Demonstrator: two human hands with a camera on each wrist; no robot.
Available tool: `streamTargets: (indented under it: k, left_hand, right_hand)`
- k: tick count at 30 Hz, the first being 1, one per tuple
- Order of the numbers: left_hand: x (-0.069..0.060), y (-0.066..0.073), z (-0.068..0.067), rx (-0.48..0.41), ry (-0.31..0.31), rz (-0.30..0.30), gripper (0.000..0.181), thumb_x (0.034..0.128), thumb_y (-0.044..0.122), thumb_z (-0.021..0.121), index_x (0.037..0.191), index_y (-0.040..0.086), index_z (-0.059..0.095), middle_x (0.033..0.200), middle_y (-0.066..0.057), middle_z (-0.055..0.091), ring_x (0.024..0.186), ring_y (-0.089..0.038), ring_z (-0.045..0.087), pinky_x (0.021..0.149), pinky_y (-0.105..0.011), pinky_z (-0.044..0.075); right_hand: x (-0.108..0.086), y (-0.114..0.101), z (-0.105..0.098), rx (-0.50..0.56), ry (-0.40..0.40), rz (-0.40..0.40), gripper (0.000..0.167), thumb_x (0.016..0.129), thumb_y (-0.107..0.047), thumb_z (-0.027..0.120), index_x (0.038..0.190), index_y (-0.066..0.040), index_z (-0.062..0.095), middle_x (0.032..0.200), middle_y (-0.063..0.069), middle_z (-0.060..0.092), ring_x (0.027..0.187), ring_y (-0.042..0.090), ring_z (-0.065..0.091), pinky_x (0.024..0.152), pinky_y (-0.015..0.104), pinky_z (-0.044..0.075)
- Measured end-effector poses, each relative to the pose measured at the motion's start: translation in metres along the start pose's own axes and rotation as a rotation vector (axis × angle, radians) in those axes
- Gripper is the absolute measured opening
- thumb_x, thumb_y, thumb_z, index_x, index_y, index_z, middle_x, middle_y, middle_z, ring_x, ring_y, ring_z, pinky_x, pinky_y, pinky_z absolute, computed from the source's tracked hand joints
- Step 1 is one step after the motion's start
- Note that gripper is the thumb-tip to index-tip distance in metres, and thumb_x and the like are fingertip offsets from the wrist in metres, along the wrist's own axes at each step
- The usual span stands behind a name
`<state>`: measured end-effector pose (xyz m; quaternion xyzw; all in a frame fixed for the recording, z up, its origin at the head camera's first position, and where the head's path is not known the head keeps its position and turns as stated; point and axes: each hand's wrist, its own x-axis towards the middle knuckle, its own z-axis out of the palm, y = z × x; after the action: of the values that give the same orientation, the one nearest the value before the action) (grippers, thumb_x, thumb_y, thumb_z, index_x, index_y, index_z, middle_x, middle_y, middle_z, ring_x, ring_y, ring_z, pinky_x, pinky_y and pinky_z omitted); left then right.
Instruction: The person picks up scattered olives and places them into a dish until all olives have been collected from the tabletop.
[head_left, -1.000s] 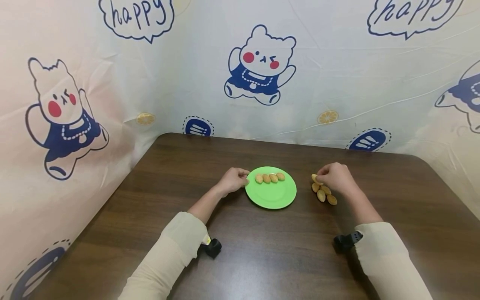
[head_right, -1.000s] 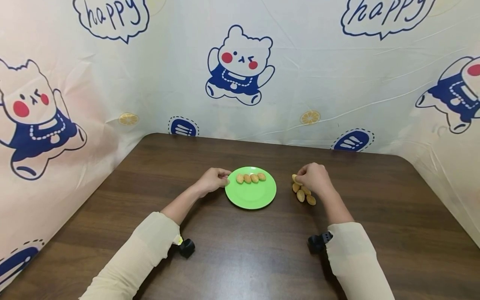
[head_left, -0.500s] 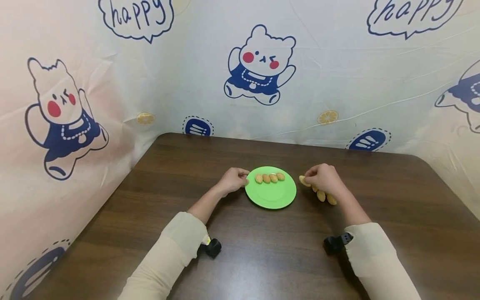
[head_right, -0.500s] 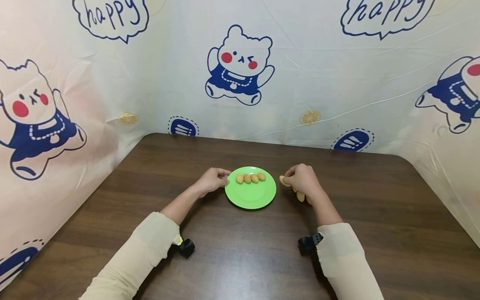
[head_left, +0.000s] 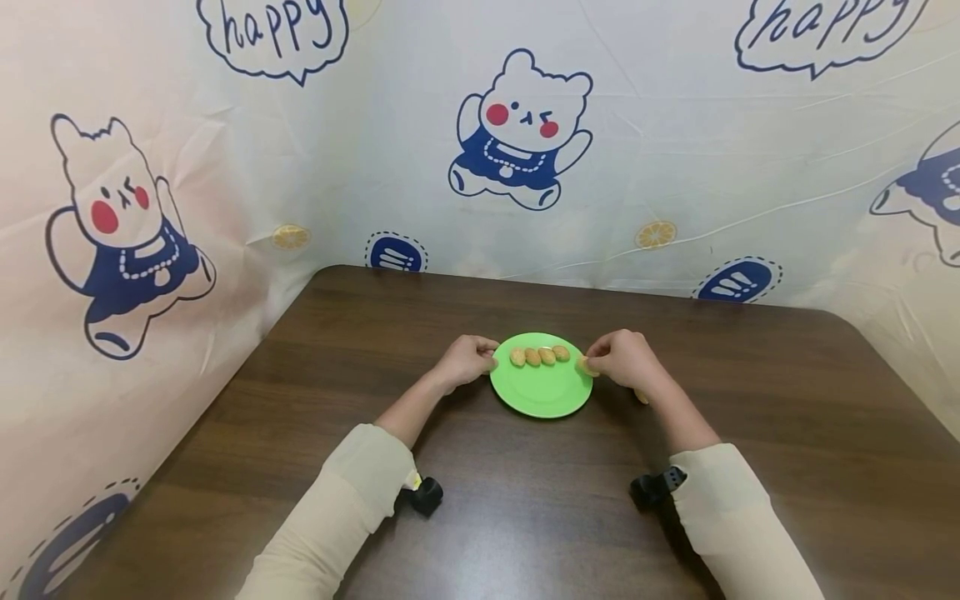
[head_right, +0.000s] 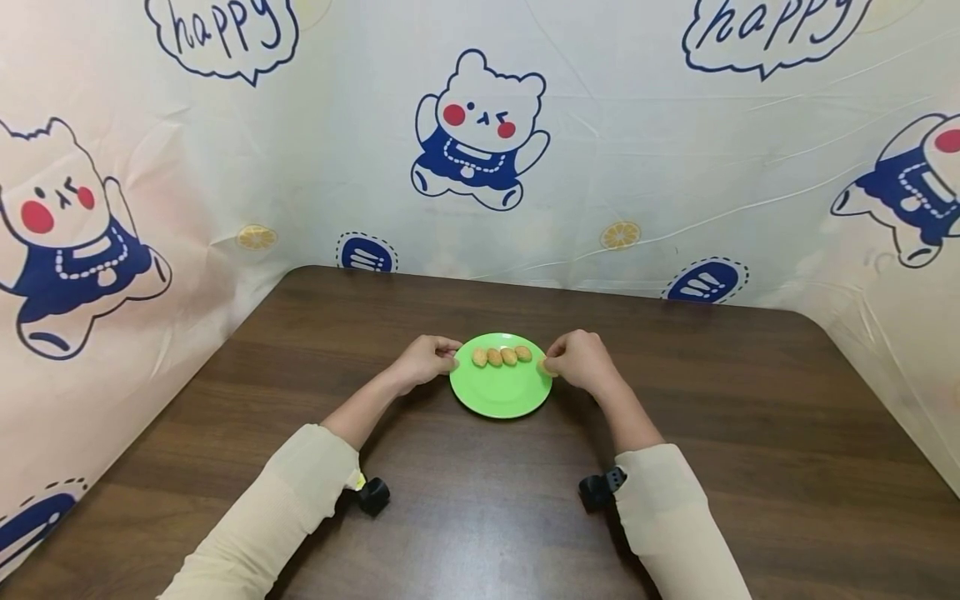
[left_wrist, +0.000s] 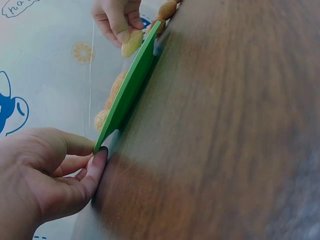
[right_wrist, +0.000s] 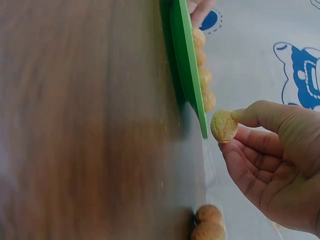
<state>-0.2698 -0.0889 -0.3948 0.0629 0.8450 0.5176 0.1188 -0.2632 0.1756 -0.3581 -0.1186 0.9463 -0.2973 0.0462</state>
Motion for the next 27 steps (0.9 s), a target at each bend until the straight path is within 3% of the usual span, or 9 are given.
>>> streamTargets:
  k: [10,20,27]
  left_hand:
    - [0.0,0.001,0.0,0.013,0.005,0.007,0.039,0.0884,0.0,0.057,0.127,-0.007,0.052,0.109,-0.015,0.059,0.1,-0.022,0.054,0.075,-0.026,0.05]
    - [0.0,-0.002,0.0,0.004,0.001,0.012,0.039,0.089,0.0,0.056,0.127,-0.007,0.051,0.108,-0.015,0.059,0.099,-0.022,0.055,0.074,-0.026,0.05]
    - [0.0,-0.001,0.0,0.003,-0.002,0.007,0.04,0.089,0.0,0.056,0.128,-0.006,0.051,0.109,-0.015,0.059,0.101,-0.022,0.054,0.075,-0.026,0.05]
  right_hand:
    - [0.005,-0.015,0.011,-0.068,-0.003,-0.073,0.014,0.081,-0.017,0.068,0.085,-0.004,0.073,0.077,0.001,0.067,0.071,0.018,0.055,0.06,0.029,0.044]
    - [0.011,-0.028,0.025,-0.034,-0.041,-0.102,0.015,0.081,-0.017,0.071,0.086,-0.003,0.074,0.081,0.004,0.068,0.07,0.015,0.058,0.058,0.027,0.047]
    - [0.013,-0.039,0.034,-0.068,-0.082,-0.165,0.012,0.082,-0.015,0.07,0.083,-0.004,0.073,0.076,0.002,0.068,0.066,0.013,0.056,0.057,0.026,0.045]
